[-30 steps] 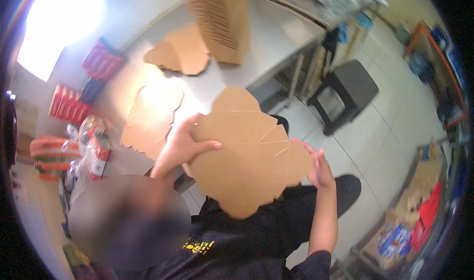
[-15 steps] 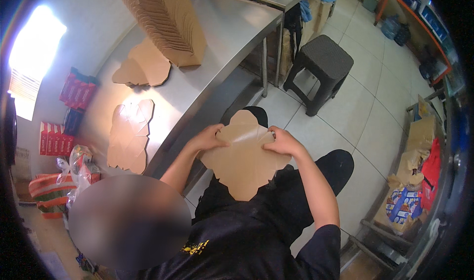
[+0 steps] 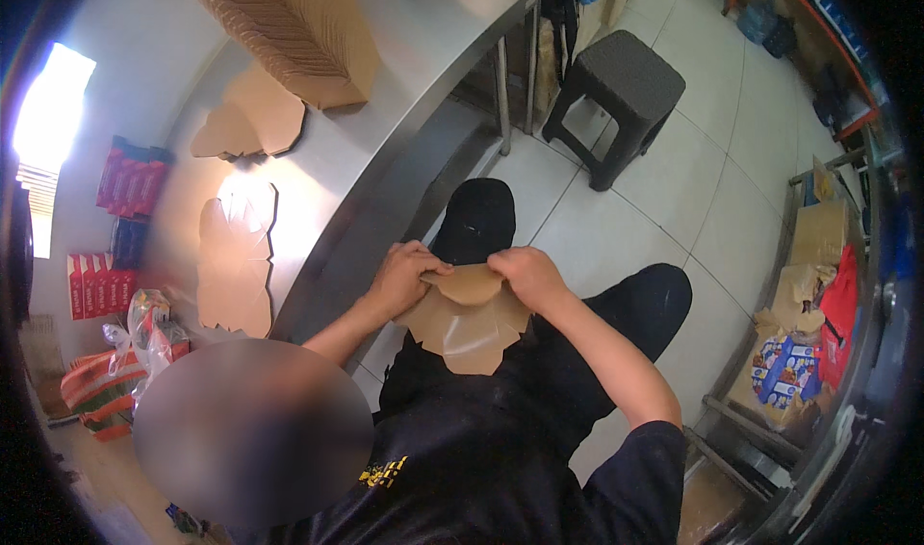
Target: The person sits and repeatedly folds flat, leaf-shaped cardboard pieces into shallow trays by hand, then stacks them on the metal table. The person handles the cardboard pieces one at a time, folding along pre-scored lines and placing the finished trays in a growing stack.
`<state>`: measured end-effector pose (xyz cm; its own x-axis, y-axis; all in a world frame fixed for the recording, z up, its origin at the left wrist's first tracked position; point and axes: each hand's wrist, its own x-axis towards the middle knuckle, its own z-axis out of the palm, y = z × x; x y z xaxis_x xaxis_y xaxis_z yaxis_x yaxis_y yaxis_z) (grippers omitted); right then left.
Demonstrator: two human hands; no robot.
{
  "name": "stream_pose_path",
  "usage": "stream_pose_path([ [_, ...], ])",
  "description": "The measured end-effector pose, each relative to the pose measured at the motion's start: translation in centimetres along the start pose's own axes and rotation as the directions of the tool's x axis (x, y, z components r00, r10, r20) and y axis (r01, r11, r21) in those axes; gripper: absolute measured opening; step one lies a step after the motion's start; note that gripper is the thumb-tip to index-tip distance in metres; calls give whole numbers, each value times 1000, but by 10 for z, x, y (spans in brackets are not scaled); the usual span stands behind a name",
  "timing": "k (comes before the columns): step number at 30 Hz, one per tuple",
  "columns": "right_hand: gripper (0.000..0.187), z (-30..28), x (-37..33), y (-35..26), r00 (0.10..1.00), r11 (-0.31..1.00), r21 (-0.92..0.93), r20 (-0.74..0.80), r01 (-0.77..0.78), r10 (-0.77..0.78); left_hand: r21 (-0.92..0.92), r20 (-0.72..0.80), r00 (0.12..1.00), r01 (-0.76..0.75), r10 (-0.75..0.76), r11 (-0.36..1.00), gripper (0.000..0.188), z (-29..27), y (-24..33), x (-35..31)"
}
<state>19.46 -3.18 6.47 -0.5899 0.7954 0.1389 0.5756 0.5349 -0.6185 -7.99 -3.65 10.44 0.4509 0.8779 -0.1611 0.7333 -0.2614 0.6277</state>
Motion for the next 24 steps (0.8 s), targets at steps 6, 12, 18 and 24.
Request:
stream_pose_path([
  [6, 41, 13, -36, -29, 993, 933, -354, -60, 71, -98, 517, -74, 951, -220, 299, 827, 40, 19, 14, -42],
  [12, 55, -6, -39, -49, 901, 894, -115, -82, -432, 425, 246, -32, 999, -10, 18, 969, 34, 7, 17, -24],
  [18, 58, 1, -34, 5, 720, -71, 898, 394, -435, 571, -753, 228, 893, 414, -388, 511, 45, -11, -5, 7],
  [24, 45, -85, 20, 29, 805, 360, 722, 498, -591, 322, -882, 457, 812, 467, 362, 66, 101, -63, -8, 27],
])
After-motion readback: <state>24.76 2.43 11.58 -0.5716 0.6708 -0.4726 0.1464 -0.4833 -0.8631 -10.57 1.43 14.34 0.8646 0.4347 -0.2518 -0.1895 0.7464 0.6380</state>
